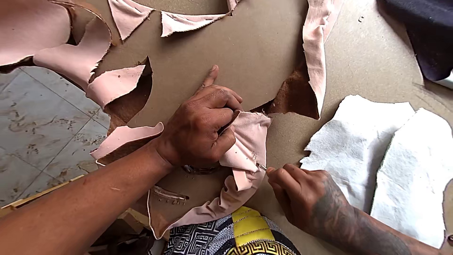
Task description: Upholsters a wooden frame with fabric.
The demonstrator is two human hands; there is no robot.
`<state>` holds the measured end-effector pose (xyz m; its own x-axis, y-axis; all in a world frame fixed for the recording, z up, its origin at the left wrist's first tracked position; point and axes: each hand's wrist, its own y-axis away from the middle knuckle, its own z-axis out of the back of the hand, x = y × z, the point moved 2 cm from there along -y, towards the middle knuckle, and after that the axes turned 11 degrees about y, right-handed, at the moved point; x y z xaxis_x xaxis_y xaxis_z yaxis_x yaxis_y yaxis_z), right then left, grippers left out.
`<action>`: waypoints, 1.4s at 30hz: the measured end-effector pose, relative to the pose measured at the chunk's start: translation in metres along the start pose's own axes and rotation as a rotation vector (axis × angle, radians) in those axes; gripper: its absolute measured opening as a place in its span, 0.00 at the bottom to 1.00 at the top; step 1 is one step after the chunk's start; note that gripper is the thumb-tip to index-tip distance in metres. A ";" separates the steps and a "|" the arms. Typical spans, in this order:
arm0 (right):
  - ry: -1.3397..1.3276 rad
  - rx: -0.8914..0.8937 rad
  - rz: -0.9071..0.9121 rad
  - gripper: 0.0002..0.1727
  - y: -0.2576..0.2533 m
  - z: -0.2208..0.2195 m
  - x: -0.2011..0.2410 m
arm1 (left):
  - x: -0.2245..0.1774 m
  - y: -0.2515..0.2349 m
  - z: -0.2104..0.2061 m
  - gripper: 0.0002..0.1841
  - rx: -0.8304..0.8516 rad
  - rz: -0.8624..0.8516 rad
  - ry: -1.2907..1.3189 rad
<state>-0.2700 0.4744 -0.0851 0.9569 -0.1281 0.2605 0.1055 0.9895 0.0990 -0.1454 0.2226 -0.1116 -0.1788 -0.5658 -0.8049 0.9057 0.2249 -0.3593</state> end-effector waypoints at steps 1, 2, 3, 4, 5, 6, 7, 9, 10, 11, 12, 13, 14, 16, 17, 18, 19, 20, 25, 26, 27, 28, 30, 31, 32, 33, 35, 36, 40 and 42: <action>-0.156 0.040 -0.107 0.11 0.001 -0.001 -0.002 | 0.000 -0.001 0.000 0.15 -0.002 0.001 0.003; -0.293 0.086 -0.184 0.10 0.002 -0.003 -0.006 | 0.000 -0.001 0.000 0.15 -0.005 0.002 0.003; -0.325 0.092 -0.179 0.09 0.001 -0.003 -0.008 | 0.000 -0.001 0.000 0.14 -0.007 0.004 0.000; -0.253 0.053 -0.107 0.09 0.001 -0.004 -0.009 | 0.000 0.000 0.001 0.14 -0.005 0.005 0.002; -0.132 -0.008 -0.011 0.10 0.002 -0.006 -0.009 | 0.000 0.000 0.001 0.14 -0.001 0.008 0.001; -0.066 -0.056 0.044 0.10 0.005 -0.009 -0.009 | 0.000 0.000 0.001 0.14 0.001 0.010 0.001; -0.104 -0.069 0.016 0.11 0.008 -0.013 -0.008 | 0.000 0.000 0.001 0.14 0.002 0.009 -0.002; -0.570 0.090 -0.261 0.10 0.013 -0.018 -0.005 | 0.000 -0.001 0.001 0.14 0.007 0.003 -0.006; -0.954 0.235 -0.438 0.11 0.013 -0.019 -0.006 | 0.000 -0.001 0.001 0.14 0.009 0.004 -0.012; -1.332 0.362 -0.581 0.12 0.012 -0.021 -0.007 | -0.001 -0.001 0.001 0.14 0.011 0.001 -0.017; -1.564 0.429 -0.655 0.12 0.011 -0.024 -0.007 | -0.002 -0.001 0.001 0.14 0.014 -0.002 -0.023; -1.626 0.413 -0.644 0.13 0.009 -0.027 -0.005 | -0.002 -0.001 0.002 0.14 0.016 -0.004 -0.028; -1.525 0.329 -0.568 0.13 0.010 -0.029 -0.003 | -0.002 -0.002 0.003 0.14 0.018 -0.006 -0.033; -0.913 0.057 -0.349 0.11 0.022 -0.026 -0.001 | -0.002 -0.001 0.003 0.14 0.020 -0.005 -0.025; -0.658 -0.072 -0.275 0.11 0.027 -0.023 -0.001 | -0.001 -0.002 0.003 0.14 0.014 -0.005 -0.023; -0.506 -0.142 -0.236 0.11 0.032 -0.020 0.001 | -0.001 -0.001 0.004 0.14 0.007 -0.001 -0.028; -0.409 -0.156 -0.220 0.10 0.035 -0.017 0.004 | -0.001 -0.001 0.003 0.14 0.005 0.002 -0.029; -0.342 -0.145 -0.214 0.10 0.037 -0.017 0.008 | -0.002 -0.001 0.003 0.14 0.007 0.003 -0.029; -0.210 -0.097 -0.204 0.11 0.034 -0.017 0.017 | -0.002 -0.001 0.004 0.14 0.014 -0.001 -0.039; -0.184 -0.088 -0.212 0.11 0.032 -0.016 0.020 | -0.002 -0.001 0.004 0.14 0.013 0.001 -0.038; -0.153 -0.074 -0.221 0.11 0.030 -0.013 0.023 | -0.003 -0.001 0.004 0.14 0.012 0.005 -0.035; -0.112 -0.055 -0.224 0.11 0.026 -0.009 0.026 | -0.003 -0.001 0.003 0.14 0.013 0.007 -0.031; 0.020 -0.033 -0.183 0.13 0.023 -0.007 0.030 | -0.002 -0.002 0.003 0.14 0.006 0.005 -0.018; 0.104 -0.017 -0.160 0.16 0.027 -0.011 0.029 | -0.002 -0.002 0.002 0.15 0.004 0.007 -0.013; 0.186 0.019 -0.147 0.17 0.028 -0.013 0.031 | -0.002 -0.002 0.002 0.15 0.006 0.012 -0.008; 0.226 0.128 -0.152 0.17 0.024 -0.007 0.036 | -0.002 -0.002 0.002 0.15 0.006 0.016 -0.004; 0.218 0.153 -0.173 0.15 0.022 -0.009 0.038 | 0.000 -0.002 0.002 0.15 -0.001 0.013 0.009; 0.131 0.069 -0.205 0.16 0.027 -0.016 0.037 | 0.000 -0.002 0.002 0.15 -0.001 0.014 0.014; -0.118 0.025 -0.316 0.10 0.016 -0.006 0.039 | 0.000 -0.002 0.002 0.15 -0.004 0.008 0.024; 0.044 -0.014 -0.192 0.12 0.006 0.002 0.044 | 0.000 0.000 0.002 0.14 0.006 0.007 0.020</action>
<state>-0.2277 0.4750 -0.0715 0.9297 -0.3120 0.1956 0.2909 0.9480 0.1292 -0.1442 0.2209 -0.1103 -0.1802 -0.5485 -0.8165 0.9091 0.2241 -0.3512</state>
